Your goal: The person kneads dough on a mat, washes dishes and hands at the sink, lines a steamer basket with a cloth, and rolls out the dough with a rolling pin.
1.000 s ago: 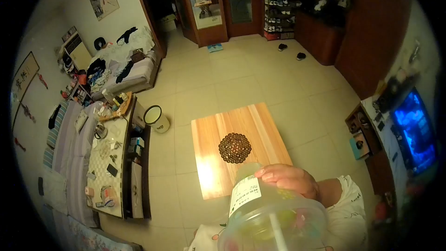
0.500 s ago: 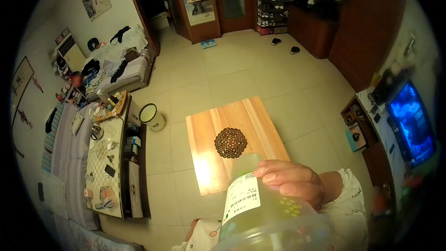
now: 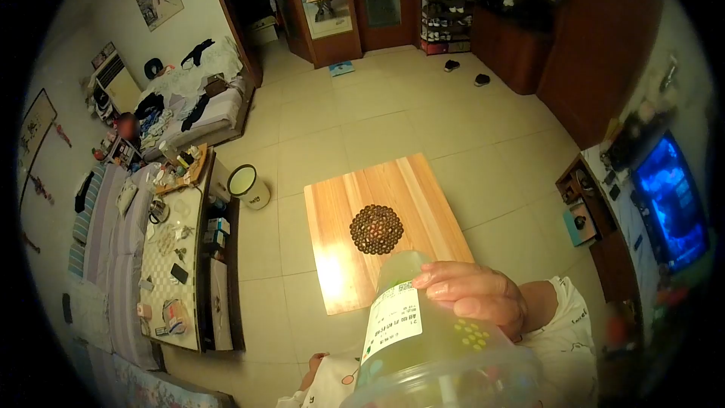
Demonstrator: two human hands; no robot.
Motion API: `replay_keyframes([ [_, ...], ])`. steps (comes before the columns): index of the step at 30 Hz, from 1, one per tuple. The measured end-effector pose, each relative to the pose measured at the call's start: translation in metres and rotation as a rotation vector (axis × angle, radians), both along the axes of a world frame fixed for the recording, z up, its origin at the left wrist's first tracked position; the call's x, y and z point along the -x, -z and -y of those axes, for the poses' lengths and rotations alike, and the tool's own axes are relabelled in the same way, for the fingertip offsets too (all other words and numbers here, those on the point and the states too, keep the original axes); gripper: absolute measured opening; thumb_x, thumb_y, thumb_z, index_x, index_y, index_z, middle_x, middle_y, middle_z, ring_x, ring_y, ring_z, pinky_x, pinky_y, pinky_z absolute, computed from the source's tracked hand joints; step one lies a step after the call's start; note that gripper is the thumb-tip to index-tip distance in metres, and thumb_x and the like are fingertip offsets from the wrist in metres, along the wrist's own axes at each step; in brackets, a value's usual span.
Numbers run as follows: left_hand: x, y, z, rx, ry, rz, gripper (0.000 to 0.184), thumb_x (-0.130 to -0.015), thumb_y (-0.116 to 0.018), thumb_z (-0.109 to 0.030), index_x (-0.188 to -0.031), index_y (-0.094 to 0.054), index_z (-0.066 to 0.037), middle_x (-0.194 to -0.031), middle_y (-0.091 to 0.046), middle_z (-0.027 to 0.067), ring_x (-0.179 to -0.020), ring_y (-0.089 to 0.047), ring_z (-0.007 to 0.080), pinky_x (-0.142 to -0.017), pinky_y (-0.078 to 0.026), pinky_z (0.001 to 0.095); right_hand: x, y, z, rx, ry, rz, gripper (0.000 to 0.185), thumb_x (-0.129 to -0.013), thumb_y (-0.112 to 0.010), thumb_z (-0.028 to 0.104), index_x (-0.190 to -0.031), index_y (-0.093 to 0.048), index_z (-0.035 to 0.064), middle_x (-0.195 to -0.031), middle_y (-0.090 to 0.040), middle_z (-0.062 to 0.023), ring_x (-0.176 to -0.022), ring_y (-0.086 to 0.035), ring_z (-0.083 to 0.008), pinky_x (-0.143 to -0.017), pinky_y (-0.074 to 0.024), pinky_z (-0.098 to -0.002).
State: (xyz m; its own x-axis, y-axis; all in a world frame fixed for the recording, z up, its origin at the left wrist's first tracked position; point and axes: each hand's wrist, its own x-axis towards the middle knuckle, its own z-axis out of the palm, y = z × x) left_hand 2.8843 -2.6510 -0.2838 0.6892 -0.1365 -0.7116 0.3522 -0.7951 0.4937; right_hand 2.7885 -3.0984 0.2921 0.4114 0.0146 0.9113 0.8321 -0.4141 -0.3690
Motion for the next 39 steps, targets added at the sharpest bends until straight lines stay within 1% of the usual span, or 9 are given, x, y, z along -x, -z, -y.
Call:
replay_keyframes([
  [9, -0.001, 0.002, 0.007, -0.001, 0.008, 0.005, 0.046, -0.078, -0.061, -0.037, -0.096, -0.059, 0.005, -0.091, -0.063, 0.0147, -0.086, -0.059, 0.0197, -0.076, -0.046, 0.0293, 0.003, -0.001, 0.003, 0.022, 0.008, -0.016, 0.028, -0.076, -0.059, 0.005, -0.098, -0.049, -0.0088, -0.1, -0.053, -0.0232, -0.092, -0.056, -0.0357, -0.077, -0.05, -0.0424],
  [20, -0.004, 0.003, 0.01, 0.0, 0.023, 0.008, 0.047, -0.077, -0.061, -0.038, -0.096, -0.059, 0.004, -0.091, -0.063, 0.0144, -0.086, -0.06, 0.0201, -0.077, -0.046, 0.0295, -0.002, 0.004, 0.01, 0.019, 0.005, -0.029, 0.026, -0.077, -0.057, 0.003, -0.098, -0.049, -0.0096, -0.099, -0.052, -0.0239, -0.092, -0.056, -0.0356, -0.077, -0.0503, -0.0424],
  [27, -0.008, 0.001, 0.015, -0.007, 0.025, 0.017, 0.047, -0.077, -0.061, -0.039, -0.097, -0.059, 0.004, -0.091, -0.064, 0.0142, -0.086, -0.06, 0.0203, -0.077, -0.046, 0.0295, -0.009, 0.009, 0.022, -0.001, 0.026, -0.041, 0.028, -0.075, -0.059, 0.005, -0.097, -0.049, -0.0094, -0.098, -0.053, -0.0236, -0.091, -0.057, -0.0353, -0.076, -0.0507, -0.0416],
  [29, -0.007, 0.001, 0.017, -0.007, 0.027, 0.019, 0.047, -0.077, -0.061, -0.039, -0.097, -0.059, 0.004, -0.091, -0.064, 0.0141, -0.086, -0.06, 0.0204, -0.077, -0.046, 0.0296, -0.01, 0.012, 0.028, 0.001, -0.018, -0.076, 0.039, -0.076, -0.058, 0.018, -0.103, -0.045, -0.0071, -0.102, -0.049, -0.0244, -0.093, -0.054, -0.0381, -0.079, -0.0464, -0.046],
  [30, -0.007, 0.001, 0.018, -0.006, 0.026, 0.021, 0.047, -0.077, -0.061, -0.039, -0.097, -0.059, 0.004, -0.091, -0.064, 0.0141, -0.086, -0.06, 0.0204, -0.077, -0.046, 0.0296, -0.009, 0.018, 0.033, 0.009, -0.058, -0.11, 0.05, -0.078, -0.057, 0.032, -0.108, -0.041, -0.0049, -0.106, -0.046, -0.0251, -0.096, -0.052, -0.0409, -0.083, -0.0421, -0.0504],
  [32, -0.009, 0.0, 0.022, -0.009, 0.026, 0.017, 0.047, -0.077, -0.062, -0.039, -0.097, -0.059, 0.003, -0.09, -0.064, 0.0143, -0.085, -0.06, 0.0205, -0.077, -0.046, 0.0297, -0.01, 0.021, 0.041, 0.011, -0.091, -0.153, 0.057, -0.081, -0.055, 0.042, -0.113, -0.038, -0.0026, -0.11, -0.042, -0.0256, -0.098, -0.05, -0.0436, -0.087, -0.0378, -0.055],
  [37, -0.014, 0.001, 0.037, -0.059, 0.035, 0.025, 0.048, -0.076, -0.062, -0.04, -0.097, -0.059, 0.003, -0.087, -0.064, 0.0155, -0.08, -0.062, 0.0208, -0.074, -0.048, 0.0301, -0.022, 0.022, 0.062, -0.009, -0.067, -0.178, 0.034, -0.085, -0.051, 0.017, -0.109, -0.039, -0.0028, -0.106, -0.043, -0.0247, -0.098, -0.05, -0.0432, -0.086, -0.0389, -0.0551],
  [39, -0.014, 0.001, 0.046, -0.083, 0.047, 0.033, 0.048, -0.076, -0.062, -0.04, -0.098, -0.059, 0.002, -0.086, -0.064, 0.0159, -0.078, -0.062, 0.0209, -0.073, -0.049, 0.0303, -0.027, 0.02, 0.073, -0.031, -0.078, -0.194, 0.028, -0.084, -0.05, 0.009, -0.107, -0.039, -0.0031, -0.106, -0.043, -0.0248, -0.098, -0.05, -0.0434, -0.086, -0.0389, -0.0553],
])
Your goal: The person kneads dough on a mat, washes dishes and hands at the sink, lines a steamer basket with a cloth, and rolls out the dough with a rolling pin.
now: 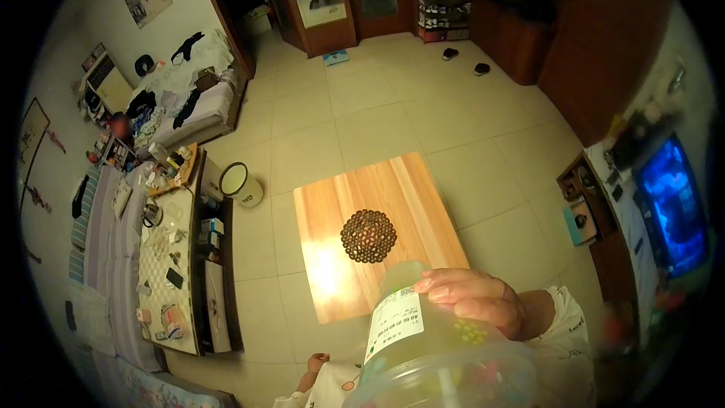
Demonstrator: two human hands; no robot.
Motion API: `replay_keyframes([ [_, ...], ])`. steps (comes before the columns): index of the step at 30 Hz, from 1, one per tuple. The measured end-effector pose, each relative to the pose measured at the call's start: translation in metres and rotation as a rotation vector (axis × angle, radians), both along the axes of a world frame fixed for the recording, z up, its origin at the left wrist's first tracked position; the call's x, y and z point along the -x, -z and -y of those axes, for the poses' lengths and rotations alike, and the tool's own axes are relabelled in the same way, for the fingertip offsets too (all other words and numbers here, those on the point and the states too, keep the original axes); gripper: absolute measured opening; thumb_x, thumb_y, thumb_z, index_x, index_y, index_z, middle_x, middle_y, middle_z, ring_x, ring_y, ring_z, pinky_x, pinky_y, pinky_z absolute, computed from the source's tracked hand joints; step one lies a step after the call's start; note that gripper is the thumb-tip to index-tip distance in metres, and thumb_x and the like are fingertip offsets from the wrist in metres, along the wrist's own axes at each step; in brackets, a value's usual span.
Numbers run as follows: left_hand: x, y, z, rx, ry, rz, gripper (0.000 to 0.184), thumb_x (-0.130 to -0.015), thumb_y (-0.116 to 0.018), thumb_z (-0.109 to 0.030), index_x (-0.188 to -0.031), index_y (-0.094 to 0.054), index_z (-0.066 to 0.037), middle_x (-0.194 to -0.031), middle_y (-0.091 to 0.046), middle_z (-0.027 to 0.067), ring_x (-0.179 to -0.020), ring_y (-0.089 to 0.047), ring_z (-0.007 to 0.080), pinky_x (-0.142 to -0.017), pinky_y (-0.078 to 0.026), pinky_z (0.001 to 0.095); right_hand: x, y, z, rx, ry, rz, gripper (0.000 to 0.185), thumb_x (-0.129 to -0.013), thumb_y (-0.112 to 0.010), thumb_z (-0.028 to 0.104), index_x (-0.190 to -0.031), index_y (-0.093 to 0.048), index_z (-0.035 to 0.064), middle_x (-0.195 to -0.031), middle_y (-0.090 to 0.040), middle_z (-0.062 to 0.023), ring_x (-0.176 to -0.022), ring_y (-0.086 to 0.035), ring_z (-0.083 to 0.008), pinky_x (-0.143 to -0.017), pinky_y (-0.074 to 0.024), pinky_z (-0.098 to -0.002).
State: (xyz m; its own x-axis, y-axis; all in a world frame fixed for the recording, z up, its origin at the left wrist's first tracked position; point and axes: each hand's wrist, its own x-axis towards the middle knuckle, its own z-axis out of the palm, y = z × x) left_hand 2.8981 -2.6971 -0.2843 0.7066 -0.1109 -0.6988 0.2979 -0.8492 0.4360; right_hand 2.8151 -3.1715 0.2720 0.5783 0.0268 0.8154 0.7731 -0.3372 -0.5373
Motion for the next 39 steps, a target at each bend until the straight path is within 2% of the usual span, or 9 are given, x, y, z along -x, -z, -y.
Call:
replay_keyframes([
  [4, -0.003, -0.003, 0.018, 0.031, 0.039, 0.05, 0.046, -0.078, -0.061, -0.036, -0.098, -0.057, 0.005, -0.082, -0.064, 0.0158, -0.071, -0.063, 0.0199, -0.067, -0.05, 0.0296, -0.022, 0.01, 0.024, -0.057, 0.07, 0.119, 0.034, -0.075, -0.061, 0.002, -0.102, -0.046, -0.01, -0.103, -0.051, -0.0244, -0.092, -0.056, -0.0363, -0.079, -0.0492, -0.043],
  [7, 0.001, -0.011, 0.034, 0.203, -0.191, -0.122, 0.045, -0.08, -0.059, -0.032, -0.099, -0.053, 0.008, -0.079, -0.063, 0.0141, -0.067, -0.063, 0.0188, -0.063, -0.051, 0.0285, -0.037, 0.045, 0.041, -0.193, 0.079, 0.043, 0.046, -0.07, -0.067, 0.009, -0.107, -0.044, -0.0069, -0.105, -0.051, -0.0222, -0.096, -0.054, -0.0355, -0.082, -0.0463, -0.0436],
  [11, 0.022, -0.031, 0.05, 0.328, -0.093, 0.045, 0.043, -0.083, -0.054, -0.029, -0.102, -0.05, 0.01, -0.078, -0.061, 0.0129, -0.066, -0.062, 0.0172, -0.057, -0.052, 0.0275, -0.058, 0.108, 0.1, -0.016, 0.206, -0.24, 0.066, -0.06, -0.075, 0.02, -0.112, -0.042, -0.0013, -0.108, -0.05, -0.0187, -0.101, -0.051, -0.0329, -0.085, -0.0428, -0.0424],
  [14, 0.022, -0.139, 0.117, 0.148, -0.265, 0.0, 0.043, -0.084, -0.053, -0.029, -0.101, -0.05, 0.01, -0.076, -0.061, 0.012, -0.065, -0.062, 0.0171, -0.056, -0.051, 0.0278, -0.081, 0.175, 0.133, -0.013, 0.318, -0.527, 0.075, -0.052, -0.08, 0.025, -0.113, -0.043, 0.0039, -0.107, -0.05, -0.0153, -0.1, -0.05, -0.0309, -0.084, -0.0424, -0.04],
  [20, 0.048, -0.194, 0.152, 0.018, -0.398, -0.053, 0.038, -0.085, -0.051, -0.026, -0.099, -0.052, 0.01, -0.077, -0.06, 0.0133, -0.068, -0.062, 0.0185, -0.059, -0.052, 0.029, -0.132, 0.295, 0.17, -0.221, 0.519, -0.666, 0.072, -0.048, -0.081, 0.023, -0.108, -0.046, 0.0053, -0.103, -0.052, -0.014, -0.094, -0.053, -0.0278, -0.081, -0.0434, -0.0372],
  [23, 0.086, -0.182, 0.136, 0.099, -0.572, -0.064, 0.032, -0.085, -0.052, -0.02, -0.096, -0.053, 0.009, -0.078, -0.06, 0.0145, -0.07, -0.062, 0.019, -0.059, -0.051, 0.0294, -0.142, 0.391, 0.175, -0.195, 0.71, -0.692, 0.077, -0.049, -0.082, 0.019, -0.112, -0.04, 0.0061, -0.104, -0.052, -0.0147, -0.094, -0.054, -0.0278, -0.077, -0.0451, -0.0372],
  [25, 0.126, -0.129, 0.091, 0.133, -0.828, -0.257, 0.03, -0.085, -0.053, -0.019, -0.097, -0.052, 0.008, -0.077, -0.06, 0.0144, -0.067, -0.062, 0.0189, -0.058, -0.051, 0.0296, -0.149, 0.415, 0.171, -0.268, 0.767, -0.735, 0.074, -0.05, -0.082, 0.018, -0.111, -0.042, 0.0058, -0.104, -0.052, -0.014, -0.094, -0.054, -0.0279, -0.078, -0.0453, -0.0369],
  [33, 0.198, -0.107, 0.097, 0.143, -0.634, -0.177, 0.043, -0.08, -0.06, -0.031, -0.102, -0.052, 0.005, -0.076, -0.062, 0.0144, -0.064, -0.063, 0.0186, -0.056, -0.049, 0.0296, -0.142, 0.445, 0.159, -0.339, 0.775, -0.757, 0.069, -0.05, -0.082, 0.019, -0.108, -0.048, 0.0059, -0.101, -0.056, -0.0125, -0.091, -0.056, -0.0264, -0.077, -0.0461, -0.0348],
  [39, 0.133, -0.133, 0.136, 0.015, -0.339, -0.016, 0.042, -0.082, -0.056, -0.031, -0.106, -0.051, 0.004, -0.08, -0.063, 0.014, -0.07, -0.063, 0.0192, -0.062, -0.05, 0.029, -0.114, 0.459, 0.153, -0.375, 0.777, -0.63, 0.068, -0.053, -0.081, 0.017, -0.111, -0.048, 0.0035, -0.1, -0.058, -0.0137, -0.089, -0.058, -0.0247, -0.077, -0.0465, -0.0345],
])
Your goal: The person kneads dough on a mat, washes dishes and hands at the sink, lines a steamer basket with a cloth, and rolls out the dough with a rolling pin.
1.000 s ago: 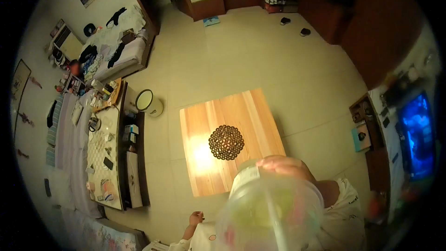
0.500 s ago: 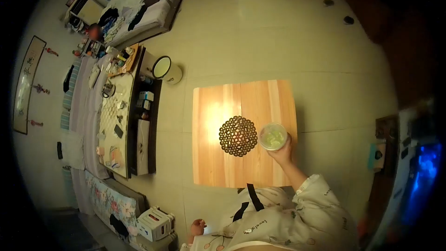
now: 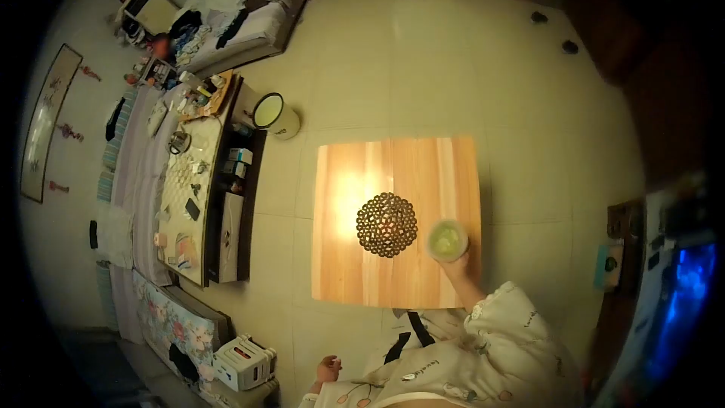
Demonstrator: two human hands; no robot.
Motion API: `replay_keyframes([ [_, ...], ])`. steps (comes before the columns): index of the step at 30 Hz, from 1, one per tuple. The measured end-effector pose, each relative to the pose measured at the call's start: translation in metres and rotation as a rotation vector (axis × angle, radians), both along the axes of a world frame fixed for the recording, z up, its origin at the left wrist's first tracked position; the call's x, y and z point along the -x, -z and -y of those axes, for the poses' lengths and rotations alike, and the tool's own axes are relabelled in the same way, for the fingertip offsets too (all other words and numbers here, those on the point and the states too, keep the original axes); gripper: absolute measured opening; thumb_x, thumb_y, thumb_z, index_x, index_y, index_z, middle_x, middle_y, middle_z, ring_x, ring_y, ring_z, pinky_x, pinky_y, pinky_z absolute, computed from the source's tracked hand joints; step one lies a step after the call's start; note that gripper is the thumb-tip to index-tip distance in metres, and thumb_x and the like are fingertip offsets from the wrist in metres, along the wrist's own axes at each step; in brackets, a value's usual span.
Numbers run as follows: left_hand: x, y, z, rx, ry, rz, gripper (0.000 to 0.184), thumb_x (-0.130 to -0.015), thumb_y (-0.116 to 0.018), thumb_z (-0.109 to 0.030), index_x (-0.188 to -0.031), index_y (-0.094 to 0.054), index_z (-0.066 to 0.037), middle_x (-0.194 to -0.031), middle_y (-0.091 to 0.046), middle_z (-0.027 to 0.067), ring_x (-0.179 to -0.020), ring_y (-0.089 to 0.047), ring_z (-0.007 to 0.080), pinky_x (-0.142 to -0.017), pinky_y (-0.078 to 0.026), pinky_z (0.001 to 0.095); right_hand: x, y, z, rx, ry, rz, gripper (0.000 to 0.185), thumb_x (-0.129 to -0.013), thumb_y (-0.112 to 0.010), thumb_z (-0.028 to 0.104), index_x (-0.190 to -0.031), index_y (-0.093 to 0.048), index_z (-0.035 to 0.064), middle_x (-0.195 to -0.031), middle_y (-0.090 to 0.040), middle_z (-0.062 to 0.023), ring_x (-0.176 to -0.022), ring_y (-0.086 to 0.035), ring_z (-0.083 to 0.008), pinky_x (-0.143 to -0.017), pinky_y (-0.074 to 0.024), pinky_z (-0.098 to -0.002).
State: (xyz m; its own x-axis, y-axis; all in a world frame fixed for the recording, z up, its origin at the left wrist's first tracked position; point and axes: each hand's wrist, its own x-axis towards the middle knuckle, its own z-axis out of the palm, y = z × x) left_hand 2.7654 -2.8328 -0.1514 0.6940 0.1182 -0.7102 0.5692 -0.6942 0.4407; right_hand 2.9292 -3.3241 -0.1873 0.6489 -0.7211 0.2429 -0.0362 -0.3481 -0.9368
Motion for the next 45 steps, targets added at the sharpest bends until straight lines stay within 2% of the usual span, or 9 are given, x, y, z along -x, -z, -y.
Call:
replay_keyframes([
  [8, -0.023, -0.042, 0.002, 0.096, -0.056, 0.137, 0.037, -0.081, -0.057, -0.025, -0.107, -0.053, 0.0, -0.091, -0.062, 0.017, -0.083, -0.061, 0.0247, -0.071, -0.049, 0.0327, 0.051, 0.073, 0.01, -0.96, -0.072, -0.071, 0.054, -0.056, -0.076, 0.001, -0.105, -0.052, -0.0004, -0.114, -0.049, -0.0109, -0.104, -0.048, -0.024, -0.077, -0.0461, -0.0334],
  [10, -0.004, -0.048, -0.015, 0.104, -0.078, 0.171, 0.036, -0.081, -0.058, -0.025, -0.108, -0.053, -0.002, -0.093, -0.062, 0.0168, -0.085, -0.06, 0.0257, -0.074, -0.048, 0.0335, 0.061, 0.042, -0.002, -0.17, -0.106, -0.898, 0.04, -0.058, -0.076, 0.005, -0.093, -0.056, 0.0003, -0.103, -0.054, -0.0113, -0.09, -0.053, -0.02, -0.067, -0.0475, -0.0319],
  [15, 0.091, -0.047, -0.106, 0.046, -0.247, 0.14, 0.036, -0.079, -0.058, -0.027, -0.108, -0.055, -0.006, -0.095, -0.062, 0.0142, -0.086, -0.06, 0.0254, -0.075, -0.048, 0.0322, 0.115, 0.016, -0.066, -0.149, -0.381, -0.906, 0.02, -0.069, -0.056, 0.009, -0.049, -0.055, 0.0022, -0.049, -0.053, -0.004, -0.045, -0.052, -0.014, -0.04, -0.0402, -0.0305],
  [16, 0.118, -0.043, -0.132, 0.039, -0.349, 0.099, 0.035, -0.079, -0.058, -0.028, -0.108, -0.055, -0.007, -0.094, -0.062, 0.0139, -0.086, -0.06, 0.0251, -0.075, -0.048, 0.032, 0.13, 0.101, -0.05, 0.683, -0.71, -0.95, 0.023, -0.069, -0.051, 0.006, -0.046, -0.053, 0.0023, -0.047, -0.051, -0.0045, -0.043, -0.05, -0.0132, -0.04, -0.0392, -0.029],
  [21, 0.33, 0.066, -0.273, -0.006, -0.949, 0.295, 0.027, -0.079, -0.054, -0.028, -0.094, -0.059, -0.006, -0.085, -0.062, 0.015, -0.074, -0.061, 0.0264, -0.066, -0.048, 0.0337, 0.109, 0.089, -0.226, 0.327, -0.994, -1.177, 0.015, -0.072, -0.056, 0.007, -0.058, -0.056, 0.0011, -0.053, -0.053, -0.0052, -0.047, -0.05, -0.0141, -0.044, -0.041, -0.0292],
  [27, 0.525, 0.067, -0.305, -0.445, -0.798, -0.509, 0.025, -0.081, -0.052, -0.029, -0.089, -0.06, -0.007, -0.086, -0.061, 0.0075, -0.077, -0.058, 0.0204, -0.069, -0.046, 0.0344, 0.06, 0.048, -0.525, -0.021, -1.379, -0.905, 0.009, -0.076, -0.061, 0.008, -0.072, -0.059, -0.0004, -0.06, -0.055, -0.006, -0.052, -0.051, -0.0151, -0.049, -0.0433, -0.0293],
  [38, 0.506, 0.08, -0.235, 0.291, -1.963, -0.11, 0.042, -0.085, -0.046, -0.036, -0.109, -0.049, -0.001, -0.107, -0.053, 0.0134, -0.093, -0.053, 0.024, -0.08, -0.043, 0.0357, 0.056, 0.035, -0.996, 0.882, -1.659, -0.989, 0.037, -0.09, -0.041, 0.03, -0.084, -0.061, 0.0008, -0.079, -0.063, -0.0139, -0.071, -0.061, -0.0227, -0.07, -0.0489, -0.033],
  [41, 0.503, 0.031, -0.317, 0.245, -2.193, 0.155, 0.047, -0.086, -0.044, -0.038, -0.114, -0.046, 0.0, -0.113, -0.051, 0.015, -0.098, -0.052, 0.025, -0.083, -0.042, 0.036, 0.167, 0.037, -1.15, 1.761, -2.304, -0.027, 0.034, -0.089, -0.038, 0.029, -0.099, -0.058, 0.0038, -0.096, -0.061, -0.0168, -0.088, -0.058, -0.0283, -0.082, -0.0444, -0.0375],
  [45, 0.528, -0.106, -0.495, 0.468, -2.655, 0.972, 0.059, -0.087, -0.039, -0.047, -0.121, -0.041, 0.001, -0.12, -0.047, 0.0183, -0.106, -0.049, 0.0286, -0.09, -0.038, 0.0387, 0.452, -0.106, -1.271, 1.038, -3.009, 0.268, 0.047, -0.086, -0.047, 0.028, -0.123, -0.038, 0.0006, -0.125, -0.041, -0.0206, -0.115, -0.041, -0.033, -0.095, -0.0326, -0.0377],
])
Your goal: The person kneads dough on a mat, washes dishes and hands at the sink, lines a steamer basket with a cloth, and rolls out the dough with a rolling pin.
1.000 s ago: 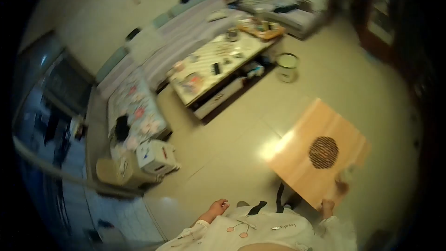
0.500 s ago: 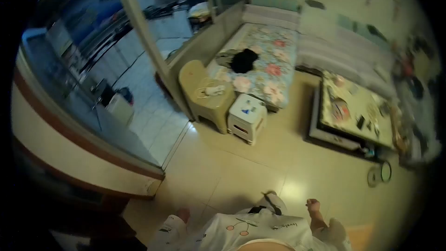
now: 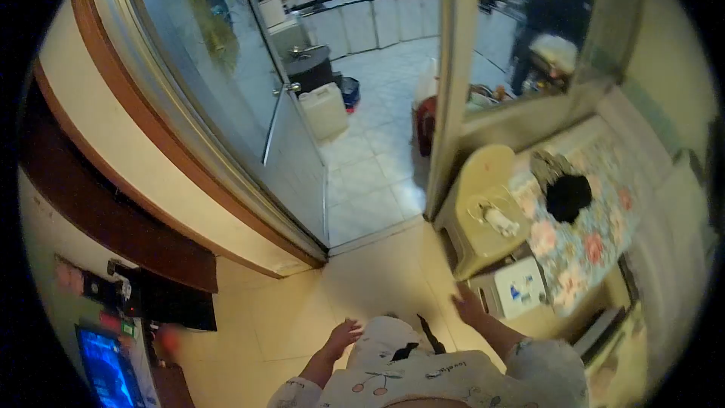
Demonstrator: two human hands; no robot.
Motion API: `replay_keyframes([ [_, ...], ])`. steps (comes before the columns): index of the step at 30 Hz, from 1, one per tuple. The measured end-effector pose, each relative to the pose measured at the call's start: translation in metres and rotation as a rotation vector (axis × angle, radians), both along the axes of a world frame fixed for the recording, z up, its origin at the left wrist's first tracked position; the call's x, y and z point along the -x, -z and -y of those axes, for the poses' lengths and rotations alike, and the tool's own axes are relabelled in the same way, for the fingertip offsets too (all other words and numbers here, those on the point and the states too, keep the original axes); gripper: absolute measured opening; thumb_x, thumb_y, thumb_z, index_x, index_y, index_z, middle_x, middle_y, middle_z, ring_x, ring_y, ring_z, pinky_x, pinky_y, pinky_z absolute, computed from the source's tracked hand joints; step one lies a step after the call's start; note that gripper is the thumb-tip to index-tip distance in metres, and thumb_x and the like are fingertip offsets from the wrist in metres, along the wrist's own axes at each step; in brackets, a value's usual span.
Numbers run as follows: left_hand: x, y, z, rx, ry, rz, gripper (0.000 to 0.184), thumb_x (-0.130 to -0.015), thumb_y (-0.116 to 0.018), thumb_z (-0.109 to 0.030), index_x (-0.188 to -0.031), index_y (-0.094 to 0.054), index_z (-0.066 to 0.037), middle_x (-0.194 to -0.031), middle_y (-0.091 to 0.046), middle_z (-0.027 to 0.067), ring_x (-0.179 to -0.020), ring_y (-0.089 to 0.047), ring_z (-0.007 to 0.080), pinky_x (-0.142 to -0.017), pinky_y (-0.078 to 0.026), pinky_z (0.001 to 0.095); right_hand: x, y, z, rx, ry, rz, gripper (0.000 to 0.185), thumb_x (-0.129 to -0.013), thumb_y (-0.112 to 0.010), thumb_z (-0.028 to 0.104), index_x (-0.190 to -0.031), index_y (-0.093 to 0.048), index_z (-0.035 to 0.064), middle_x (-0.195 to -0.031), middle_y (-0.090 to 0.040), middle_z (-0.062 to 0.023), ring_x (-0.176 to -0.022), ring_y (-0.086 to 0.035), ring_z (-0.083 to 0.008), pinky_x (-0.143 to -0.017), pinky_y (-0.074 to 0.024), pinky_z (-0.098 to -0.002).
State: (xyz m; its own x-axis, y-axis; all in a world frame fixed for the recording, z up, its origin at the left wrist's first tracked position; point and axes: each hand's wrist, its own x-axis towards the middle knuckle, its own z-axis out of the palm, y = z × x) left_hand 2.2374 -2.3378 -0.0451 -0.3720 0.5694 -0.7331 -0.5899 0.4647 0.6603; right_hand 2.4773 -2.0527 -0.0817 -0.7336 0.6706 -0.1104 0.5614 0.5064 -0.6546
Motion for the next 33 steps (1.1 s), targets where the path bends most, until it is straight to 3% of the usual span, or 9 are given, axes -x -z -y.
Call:
replay_keyframes([
  [1, 0.015, -0.022, -0.039, -0.175, -0.156, 0.212, 0.063, -0.086, -0.035, -0.052, -0.12, -0.041, 0.001, -0.118, -0.048, 0.0192, -0.108, -0.047, 0.0295, -0.091, -0.038, 0.0383, 0.064, 0.013, -0.011, -0.179, -0.184, -0.292, 0.052, -0.085, -0.049, 0.027, -0.127, -0.033, 0.0017, -0.13, -0.035, -0.0193, -0.119, -0.035, -0.0323, -0.097, -0.0306, -0.0398],
  [5, 0.106, -0.055, -0.182, -0.682, -0.401, 0.655, 0.081, -0.079, -0.024, -0.068, -0.114, -0.045, 0.002, -0.109, -0.052, 0.0215, -0.102, -0.049, 0.0345, -0.088, -0.039, 0.046, 0.278, -0.191, 0.01, -0.017, -0.784, 0.299, 0.067, -0.084, -0.046, 0.035, -0.135, -0.018, 0.0027, -0.138, -0.02, -0.019, -0.127, -0.02, -0.0346, -0.103, -0.0164, -0.041],
  [10, 0.256, -0.048, -0.248, -0.712, -0.443, 0.575, 0.074, -0.08, -0.026, -0.064, -0.107, -0.049, 0.001, -0.097, -0.055, 0.0185, -0.085, -0.053, 0.0312, -0.076, -0.043, 0.043, 0.419, -0.123, -0.024, 0.009, -0.598, -0.47, 0.064, -0.084, -0.045, 0.036, -0.132, -0.023, -0.0014, -0.135, -0.026, -0.0192, -0.123, -0.026, -0.0383, -0.102, -0.021, -0.0432],
  [17, 0.382, -0.028, -0.402, -0.549, -0.109, 0.095, 0.055, -0.084, -0.036, -0.05, -0.105, -0.05, 0.0, -0.091, -0.055, 0.015, -0.076, -0.054, 0.0252, -0.065, -0.046, 0.0367, 0.567, -0.128, -0.175, 0.213, -0.453, -0.717, 0.053, -0.087, -0.043, 0.034, -0.126, -0.035, -0.0011, -0.123, -0.044, -0.02, -0.111, -0.042, -0.0318, -0.094, -0.031, -0.0397],
  [20, 0.459, -0.006, -0.473, -0.484, -0.028, -0.141, 0.047, -0.086, -0.04, -0.044, -0.104, -0.05, -0.001, -0.088, -0.056, 0.0136, -0.072, -0.054, 0.0226, -0.061, -0.048, 0.034, 0.638, -0.149, -0.257, 1.216, 0.042, -0.552, 0.049, -0.089, -0.043, 0.032, -0.126, -0.037, 0.0011, -0.123, -0.044, -0.0136, -0.11, -0.042, -0.0217, -0.092, -0.0328, -0.0313],
  [25, 0.598, 0.03, -0.523, -0.001, -0.111, -0.352, 0.026, -0.084, -0.052, -0.019, -0.101, -0.051, 0.001, -0.085, -0.056, 0.0119, -0.07, -0.056, 0.0189, -0.057, -0.051, 0.0293, 0.749, -0.085, -0.432, 0.518, 0.046, -0.376, 0.045, -0.085, -0.052, 0.031, -0.119, -0.046, 0.0009, -0.114, -0.052, -0.0148, -0.093, -0.057, -0.0215, -0.079, -0.0443, -0.03],
  [28, 0.673, 0.093, -0.497, 0.071, -0.112, -0.6, 0.025, -0.085, -0.052, -0.02, -0.097, -0.053, 0.002, -0.087, -0.058, 0.0133, -0.073, -0.057, 0.0193, -0.058, -0.052, 0.03, 0.801, -0.093, -0.513, 0.511, 0.009, -0.335, 0.046, -0.083, -0.051, 0.037, -0.112, -0.052, 0.0005, -0.109, -0.055, -0.0187, -0.091, -0.058, -0.0278, -0.081, -0.0446, -0.0353],
  [29, 0.682, 0.068, -0.504, 0.156, -0.285, -0.441, 0.027, -0.085, -0.052, -0.021, -0.097, -0.054, 0.003, -0.087, -0.058, 0.0133, -0.074, -0.057, 0.019, -0.056, -0.052, 0.0294, 0.817, -0.103, -0.537, 0.528, -0.026, -0.292, 0.046, -0.083, -0.05, 0.039, -0.11, -0.053, 0.0013, -0.107, -0.056, -0.0179, -0.093, -0.057, -0.0304, -0.082, -0.0439, -0.0363],
  [33, 0.785, 0.096, -0.547, 0.519, 0.076, -0.42, 0.03, -0.085, -0.05, -0.028, -0.101, -0.054, -0.002, -0.091, -0.058, 0.0158, -0.082, -0.057, 0.0252, -0.063, -0.049, 0.0337, 0.899, -0.079, -0.632, 0.479, -0.174, -0.137, 0.047, -0.083, -0.046, 0.042, -0.106, -0.055, 0.002, -0.107, -0.056, -0.0183, -0.094, -0.055, -0.0353, -0.083, -0.0429, -0.0401],
])
